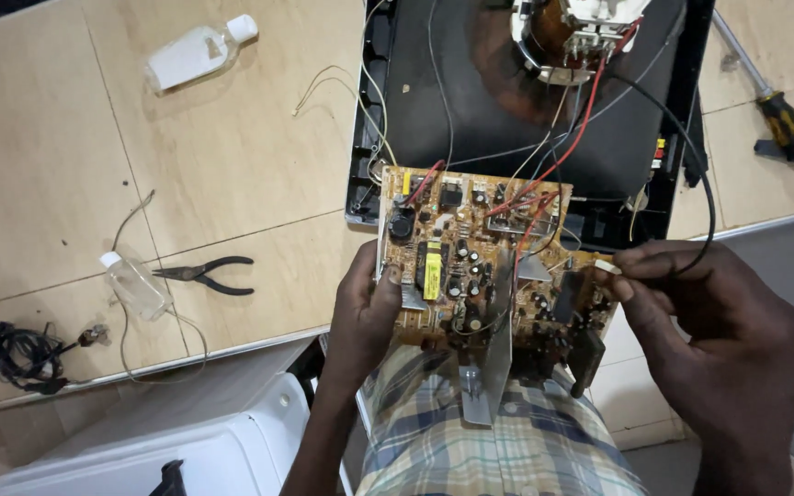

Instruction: Organizing and connecting internal wire harnesses and connectors to a circuit board during an appliance repair.

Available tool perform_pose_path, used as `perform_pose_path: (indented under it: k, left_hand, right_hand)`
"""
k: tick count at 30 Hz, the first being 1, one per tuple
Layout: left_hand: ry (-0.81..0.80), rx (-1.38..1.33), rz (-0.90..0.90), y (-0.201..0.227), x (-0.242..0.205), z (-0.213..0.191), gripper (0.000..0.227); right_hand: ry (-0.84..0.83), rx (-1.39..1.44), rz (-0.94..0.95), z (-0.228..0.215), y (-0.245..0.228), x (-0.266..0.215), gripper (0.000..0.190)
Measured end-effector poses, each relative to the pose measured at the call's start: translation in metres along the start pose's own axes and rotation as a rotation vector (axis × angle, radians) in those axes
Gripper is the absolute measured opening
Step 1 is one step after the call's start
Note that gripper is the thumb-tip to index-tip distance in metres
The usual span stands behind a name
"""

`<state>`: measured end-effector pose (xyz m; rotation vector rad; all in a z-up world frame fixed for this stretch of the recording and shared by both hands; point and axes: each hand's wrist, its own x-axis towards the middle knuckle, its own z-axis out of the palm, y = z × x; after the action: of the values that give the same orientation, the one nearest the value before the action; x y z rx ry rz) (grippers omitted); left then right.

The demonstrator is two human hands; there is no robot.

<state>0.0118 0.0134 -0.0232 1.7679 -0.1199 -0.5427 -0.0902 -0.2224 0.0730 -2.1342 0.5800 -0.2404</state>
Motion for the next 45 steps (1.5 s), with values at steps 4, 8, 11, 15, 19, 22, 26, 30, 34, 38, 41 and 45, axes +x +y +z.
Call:
perform_pose_path:
  k: [4,8,11,15,19,22,26,30,34,38,41,45]
  left_hand:
    - [-0.010,-0.028,-0.104,0.007,-0.001,0.000,0.047]
    - [-0.019,-0.046,-0.191,0.012,-0.001,0.000,0.037]
    - [-0.018,-0.029,-0.120,0.011,-0.004,-0.001,0.038]
    - [-0.014,-0.021,-0.058,0.014,-0.004,-0.001,0.043]
    - [-0.006,-0.028,-0.097,0.013,-0.004,-0.002,0.037]
    - [-0.011,-0.042,-0.145,0.017,-0.006,-0.003,0.031]
    - [-0.007,-0.001,-0.151,0.021,-0.006,-0.004,0.035]
    - [-0.014,-0.040,-0.222,0.028,-0.006,-0.004,0.035]
    - [-0.028,-0.052,-0.177,0.032,-0.008,-0.005,0.035]
    - [-0.034,-0.053,-0.136,0.038,-0.009,-0.006,0.052]
    - [-0.038,-0.094,-0.143,0.043,-0.010,-0.006,0.053]
    - [-0.050,-0.084,-0.179,0.044,-0.012,-0.006,0.059]
  right_hand:
    - [-0.002,0.038,-0.020,0.000,-0.002,0.000,0.013]
    - [-0.006,0.017,-0.017,0.001,-0.003,-0.001,0.012]
    - [-0.002,0.027,-0.038,0.001,0.002,-0.003,0.013]
    - [0.001,0.008,-0.057,0.000,0.002,-0.005,0.014]
    - [0.005,0.042,-0.017,0.000,0.001,-0.008,0.014]
    - [0.015,0.032,-0.012,0.001,0.002,-0.010,0.016]
    - [0.023,-0.011,-0.035,0.000,0.006,-0.014,0.021]
    - [0.020,-0.039,-0.033,0.000,0.001,-0.017,0.020]
    - [0.011,-0.033,0.020,0.003,-0.006,-0.020,0.022]
    - [-0.022,0.037,0.010,0.007,-0.009,-0.022,0.023]
    - [-0.040,0.033,0.057,0.010,-0.023,-0.023,0.025]
    - [-0.049,0.093,0.115,0.015,-0.022,-0.027,0.027]
